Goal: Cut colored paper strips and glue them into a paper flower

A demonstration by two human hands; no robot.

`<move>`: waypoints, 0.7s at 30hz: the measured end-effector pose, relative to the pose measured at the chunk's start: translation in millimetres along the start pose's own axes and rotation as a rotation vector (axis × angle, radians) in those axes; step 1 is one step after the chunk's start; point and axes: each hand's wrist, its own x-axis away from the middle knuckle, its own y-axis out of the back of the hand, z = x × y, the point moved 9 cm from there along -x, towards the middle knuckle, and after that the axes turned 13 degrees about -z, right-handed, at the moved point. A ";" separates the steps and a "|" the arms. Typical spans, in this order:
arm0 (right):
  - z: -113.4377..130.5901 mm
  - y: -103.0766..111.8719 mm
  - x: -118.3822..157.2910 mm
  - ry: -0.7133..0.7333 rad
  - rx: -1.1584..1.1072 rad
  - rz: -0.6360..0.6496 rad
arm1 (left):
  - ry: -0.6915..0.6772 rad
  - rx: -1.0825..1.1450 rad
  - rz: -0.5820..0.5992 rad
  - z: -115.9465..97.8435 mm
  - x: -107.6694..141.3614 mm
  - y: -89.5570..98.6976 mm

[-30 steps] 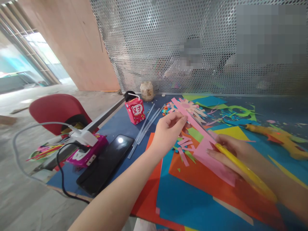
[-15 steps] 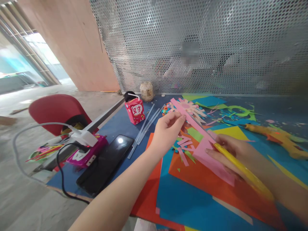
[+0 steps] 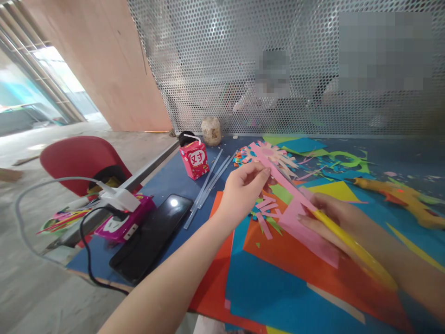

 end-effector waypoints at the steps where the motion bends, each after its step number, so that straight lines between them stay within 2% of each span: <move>1: -1.4 -0.5 0.4 -0.024 -0.006 0.009 | 0.000 -0.004 -0.001 -0.1 0.0 0.1; 3: -4.4 -1.0 1.4 -0.079 -0.015 0.026 | 0.002 -0.004 0.000 -0.2 0.0 -0.1; 13: -10.5 -2.7 2.7 -0.091 -0.025 0.061 | 0.015 -0.004 0.012 0.5 -0.2 0.0; 21: -5.6 -3.8 -11.0 0.104 -0.087 -0.002 | 0.077 0.006 0.002 3.7 0.4 0.6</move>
